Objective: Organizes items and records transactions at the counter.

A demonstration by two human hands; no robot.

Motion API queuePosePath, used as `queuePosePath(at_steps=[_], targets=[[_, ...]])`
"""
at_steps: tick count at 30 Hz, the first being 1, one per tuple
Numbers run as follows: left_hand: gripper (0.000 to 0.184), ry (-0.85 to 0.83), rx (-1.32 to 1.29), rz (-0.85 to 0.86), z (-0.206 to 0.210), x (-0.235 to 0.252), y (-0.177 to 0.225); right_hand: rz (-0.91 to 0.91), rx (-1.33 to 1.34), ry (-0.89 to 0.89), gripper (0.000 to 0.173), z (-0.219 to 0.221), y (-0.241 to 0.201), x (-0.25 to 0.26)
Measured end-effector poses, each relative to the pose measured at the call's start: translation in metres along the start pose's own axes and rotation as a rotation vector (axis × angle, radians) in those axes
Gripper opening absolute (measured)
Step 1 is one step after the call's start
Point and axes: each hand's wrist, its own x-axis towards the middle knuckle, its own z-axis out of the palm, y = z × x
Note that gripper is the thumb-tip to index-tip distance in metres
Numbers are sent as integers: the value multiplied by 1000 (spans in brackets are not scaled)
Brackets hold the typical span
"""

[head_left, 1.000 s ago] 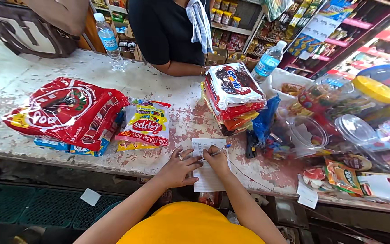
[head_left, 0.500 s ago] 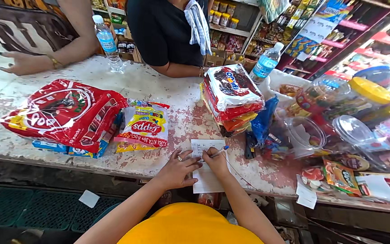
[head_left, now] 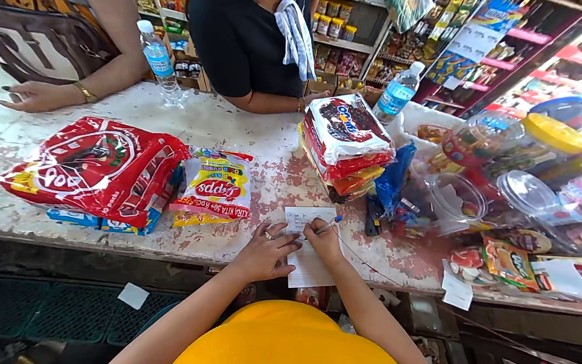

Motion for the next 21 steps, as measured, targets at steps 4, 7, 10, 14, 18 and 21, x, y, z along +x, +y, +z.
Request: queuePosePath(at_steps=[4, 7, 10, 14, 18, 21], targets=[[53, -1, 1, -3, 0, 0, 0, 38, 19, -6, 27, 0, -3, 4], [54, -12, 11, -22, -2, 0, 1, 135, 200, -10, 26, -8, -6, 6], [53, 39, 18, -41, -3, -2, 2, 183, 270, 25, 27, -19, -4, 5], [52, 163, 44, -50, 0, -6, 2, 85, 143, 52, 28, -23, 10, -3], [53, 204, 58, -53, 4, -6, 2, 82, 97, 100, 26, -22, 12, -7], [52, 205, 71, -50, 5, -6, 1, 91, 83, 225, 27, -22, 16, -8]])
